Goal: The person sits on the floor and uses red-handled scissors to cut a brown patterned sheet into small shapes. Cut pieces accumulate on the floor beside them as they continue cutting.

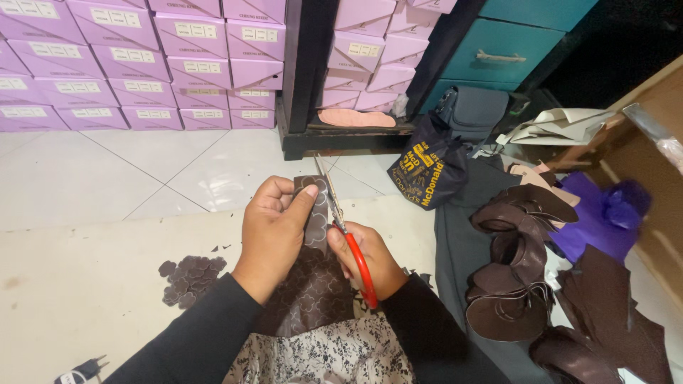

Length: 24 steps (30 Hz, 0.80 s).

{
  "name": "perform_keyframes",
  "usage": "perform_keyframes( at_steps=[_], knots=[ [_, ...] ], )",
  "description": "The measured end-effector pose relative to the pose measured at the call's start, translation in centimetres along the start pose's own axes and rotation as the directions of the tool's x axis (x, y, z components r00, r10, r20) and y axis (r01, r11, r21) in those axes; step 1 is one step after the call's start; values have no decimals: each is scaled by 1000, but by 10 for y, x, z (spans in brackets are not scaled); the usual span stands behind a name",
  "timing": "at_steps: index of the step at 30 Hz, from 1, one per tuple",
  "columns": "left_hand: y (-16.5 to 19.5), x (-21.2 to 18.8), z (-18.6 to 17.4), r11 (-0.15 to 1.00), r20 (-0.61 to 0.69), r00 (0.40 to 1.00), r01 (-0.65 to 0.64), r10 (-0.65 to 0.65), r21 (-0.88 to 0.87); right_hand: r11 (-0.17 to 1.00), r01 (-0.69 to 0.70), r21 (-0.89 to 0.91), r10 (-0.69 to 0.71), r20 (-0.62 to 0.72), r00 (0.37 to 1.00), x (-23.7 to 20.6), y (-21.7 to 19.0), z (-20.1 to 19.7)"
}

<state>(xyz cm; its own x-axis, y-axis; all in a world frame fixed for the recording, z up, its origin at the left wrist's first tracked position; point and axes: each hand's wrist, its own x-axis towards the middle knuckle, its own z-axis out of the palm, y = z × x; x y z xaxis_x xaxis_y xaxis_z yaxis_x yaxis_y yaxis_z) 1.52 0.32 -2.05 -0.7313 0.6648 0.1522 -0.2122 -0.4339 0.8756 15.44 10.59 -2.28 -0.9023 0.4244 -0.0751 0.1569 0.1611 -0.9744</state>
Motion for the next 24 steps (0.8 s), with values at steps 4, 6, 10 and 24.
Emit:
perform_keyframes(
  at_steps=[4, 6, 10, 24],
  knots=[
    [3, -1, -1, 999, -11, 999, 39, -40, -18, 1000, 9, -23, -9, -4, 1000, -2, 0, -2],
    [4, -1, -2, 998, -4, 999, 39, -39, -41, 999, 23, -31, -23, 0, 1000, -2, 1, -2],
    [4, -1, -4, 997, 16, 999, 31, -30, -76, 1000, 15, -12, -15, 9, 1000, -3, 4, -5],
    [11, 2, -13, 996, 75, 993, 90, -89, -10, 999, -45, 8, 44, 85, 995, -7, 0, -16]
  ],
)
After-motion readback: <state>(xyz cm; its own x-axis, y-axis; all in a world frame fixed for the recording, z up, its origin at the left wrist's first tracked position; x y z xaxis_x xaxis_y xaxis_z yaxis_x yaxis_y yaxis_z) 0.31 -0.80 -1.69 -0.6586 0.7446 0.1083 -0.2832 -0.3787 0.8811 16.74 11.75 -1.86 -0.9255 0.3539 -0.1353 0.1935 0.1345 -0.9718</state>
